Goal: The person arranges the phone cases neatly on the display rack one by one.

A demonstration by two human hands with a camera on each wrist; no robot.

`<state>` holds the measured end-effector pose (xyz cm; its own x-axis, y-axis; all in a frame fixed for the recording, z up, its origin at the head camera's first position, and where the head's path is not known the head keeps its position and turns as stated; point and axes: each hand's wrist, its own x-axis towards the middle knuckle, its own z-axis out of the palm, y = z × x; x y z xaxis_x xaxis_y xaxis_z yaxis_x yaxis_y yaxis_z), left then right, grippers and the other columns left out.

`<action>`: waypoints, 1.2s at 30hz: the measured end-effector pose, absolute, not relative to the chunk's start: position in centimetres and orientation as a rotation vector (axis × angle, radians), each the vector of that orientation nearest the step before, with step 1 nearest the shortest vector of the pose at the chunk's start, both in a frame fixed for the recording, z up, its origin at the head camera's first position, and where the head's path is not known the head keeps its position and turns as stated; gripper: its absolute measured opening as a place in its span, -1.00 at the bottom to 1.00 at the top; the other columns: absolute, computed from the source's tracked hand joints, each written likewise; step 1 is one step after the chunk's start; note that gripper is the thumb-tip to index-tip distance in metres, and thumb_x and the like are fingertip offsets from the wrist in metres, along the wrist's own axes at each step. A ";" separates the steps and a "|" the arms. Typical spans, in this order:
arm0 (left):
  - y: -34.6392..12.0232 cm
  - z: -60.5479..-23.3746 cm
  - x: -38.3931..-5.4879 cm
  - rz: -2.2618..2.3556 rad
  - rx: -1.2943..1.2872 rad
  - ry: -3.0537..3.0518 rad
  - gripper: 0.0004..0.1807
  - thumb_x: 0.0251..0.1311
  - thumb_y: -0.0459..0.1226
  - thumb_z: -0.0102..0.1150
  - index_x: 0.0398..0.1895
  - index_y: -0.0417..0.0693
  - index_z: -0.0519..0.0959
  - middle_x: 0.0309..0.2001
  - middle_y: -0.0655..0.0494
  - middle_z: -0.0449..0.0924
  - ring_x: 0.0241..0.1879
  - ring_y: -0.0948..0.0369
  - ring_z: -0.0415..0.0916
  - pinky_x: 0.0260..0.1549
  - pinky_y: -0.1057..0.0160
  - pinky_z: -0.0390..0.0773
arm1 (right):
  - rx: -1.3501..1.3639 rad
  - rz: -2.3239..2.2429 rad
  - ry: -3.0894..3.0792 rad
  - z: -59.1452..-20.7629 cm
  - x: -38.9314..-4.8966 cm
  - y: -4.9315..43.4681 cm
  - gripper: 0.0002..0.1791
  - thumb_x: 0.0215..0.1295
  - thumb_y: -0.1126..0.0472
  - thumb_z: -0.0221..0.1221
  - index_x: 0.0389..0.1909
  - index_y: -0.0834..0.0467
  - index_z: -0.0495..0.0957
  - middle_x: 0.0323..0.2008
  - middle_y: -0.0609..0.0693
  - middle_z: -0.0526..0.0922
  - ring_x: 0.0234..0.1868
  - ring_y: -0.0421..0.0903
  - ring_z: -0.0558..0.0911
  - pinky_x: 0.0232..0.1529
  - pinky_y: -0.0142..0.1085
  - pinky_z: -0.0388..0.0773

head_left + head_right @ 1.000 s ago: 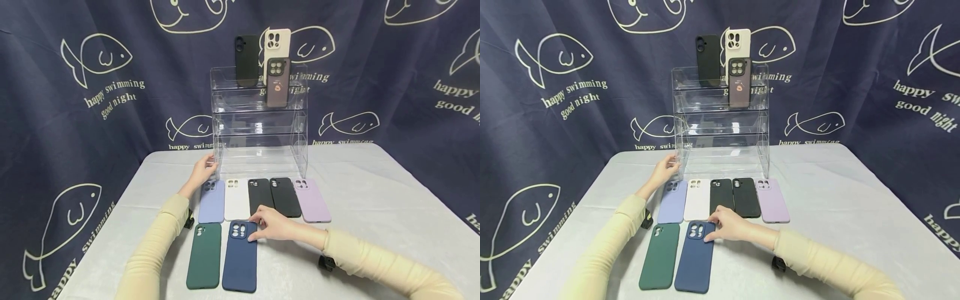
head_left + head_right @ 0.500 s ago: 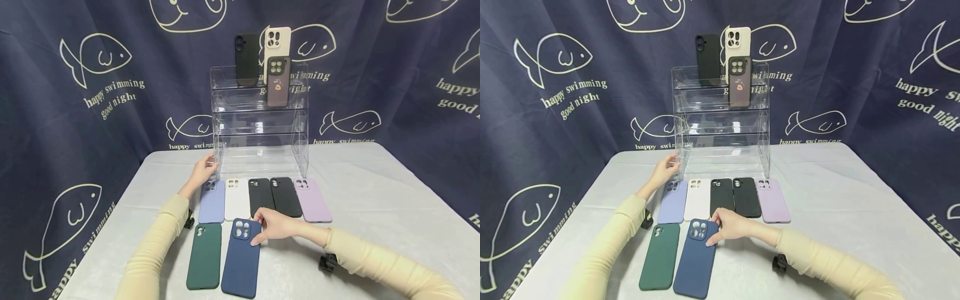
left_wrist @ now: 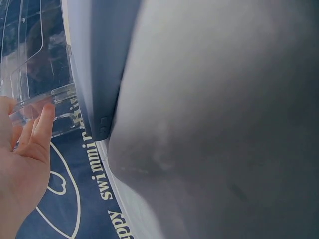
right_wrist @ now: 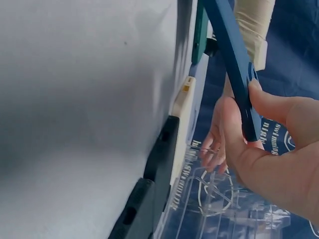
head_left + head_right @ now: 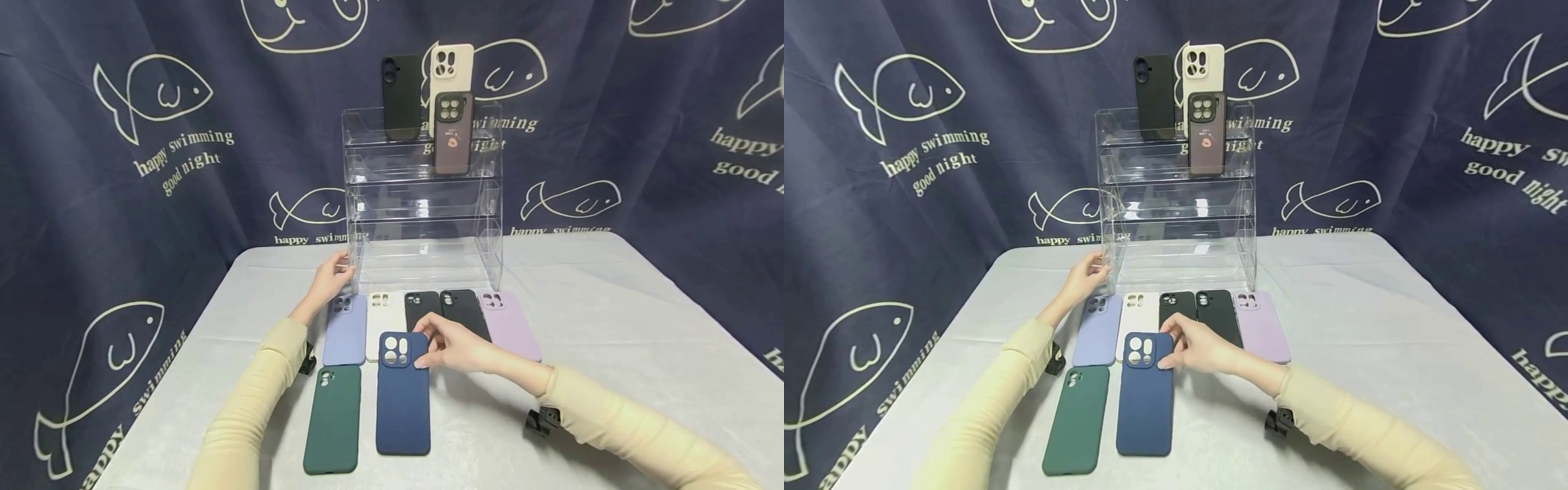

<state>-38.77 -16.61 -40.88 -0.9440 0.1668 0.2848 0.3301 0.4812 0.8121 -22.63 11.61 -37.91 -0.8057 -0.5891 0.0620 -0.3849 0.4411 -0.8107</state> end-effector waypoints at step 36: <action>-16.7 -41.0 -38.8 -1.471 -0.425 -2.542 -0.46 0.25 -0.33 0.11 0.27 -0.34 0.27 0.09 -0.32 0.46 0.03 -0.15 0.52 0.04 0.08 0.58 | -0.870 -1.625 2.529 -32.2 -25.1 14.7 -0.53 0.14 0.41 0.23 0.11 0.29 0.44 -0.15 0.22 0.49 -0.37 -0.25 0.65 -0.29 -0.27 0.69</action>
